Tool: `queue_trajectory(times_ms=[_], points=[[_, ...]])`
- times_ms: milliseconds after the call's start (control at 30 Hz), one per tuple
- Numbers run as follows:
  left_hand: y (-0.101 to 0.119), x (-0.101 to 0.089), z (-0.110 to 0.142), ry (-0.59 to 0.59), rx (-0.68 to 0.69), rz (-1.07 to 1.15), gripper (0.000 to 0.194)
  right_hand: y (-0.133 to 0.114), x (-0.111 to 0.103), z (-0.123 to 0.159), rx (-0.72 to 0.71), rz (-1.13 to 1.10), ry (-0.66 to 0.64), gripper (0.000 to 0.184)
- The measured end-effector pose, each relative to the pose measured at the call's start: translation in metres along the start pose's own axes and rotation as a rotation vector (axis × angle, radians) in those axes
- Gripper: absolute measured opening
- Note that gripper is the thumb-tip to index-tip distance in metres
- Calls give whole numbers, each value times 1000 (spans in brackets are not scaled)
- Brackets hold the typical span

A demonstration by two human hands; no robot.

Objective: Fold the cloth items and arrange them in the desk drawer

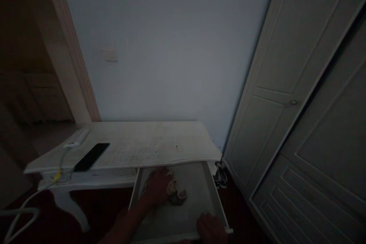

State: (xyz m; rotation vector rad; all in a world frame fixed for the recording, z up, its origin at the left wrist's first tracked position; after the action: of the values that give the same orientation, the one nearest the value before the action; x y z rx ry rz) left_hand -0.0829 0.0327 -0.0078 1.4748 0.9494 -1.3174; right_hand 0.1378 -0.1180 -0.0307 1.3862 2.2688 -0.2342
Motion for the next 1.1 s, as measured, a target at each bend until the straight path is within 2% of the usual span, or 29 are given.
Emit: queue_trajectory(times_ms=[167,233,367,467,567,667,767,833,1000,1100], points=[[29,8,7,-58,201,40,65,1,2,2,23,-24,-34,61],[50,14,7,-85,284,48,62,2,2,3,27,-18,-30,60],[93,33,4,-167,426,34,68,3,3,5,0,5,-12,58],[108,36,-5,-148,420,66,65,3,5,5,-25,25,-14,59],[110,30,-17,-114,355,113,64,3,4,6,-34,54,-12,55],[106,21,-28,-74,279,130,67,4,3,7,-20,63,-11,49],[90,13,-36,-44,179,120,68,3,2,5,-21,56,-23,51],[70,7,-38,-33,95,99,68,2,3,4,-24,47,-32,54],[1,-15,-29,-1,-133,42,56,-1,1,2,12,34,-12,62],[-25,-24,-17,0,-177,19,58,-2,2,3,15,33,-23,64]])
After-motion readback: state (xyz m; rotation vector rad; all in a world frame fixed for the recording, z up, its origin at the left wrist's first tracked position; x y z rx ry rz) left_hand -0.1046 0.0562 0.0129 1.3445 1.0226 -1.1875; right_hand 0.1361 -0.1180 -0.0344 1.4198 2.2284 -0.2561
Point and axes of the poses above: each hand's wrist, its own z-axis away from the middle knuckle, its own x-axis out of the palm, y = z × x, the point moved 8 cm from there along -z, towards the middle knuckle, and after that the axes turned 4 degrees about y, right-handed, at the moved point
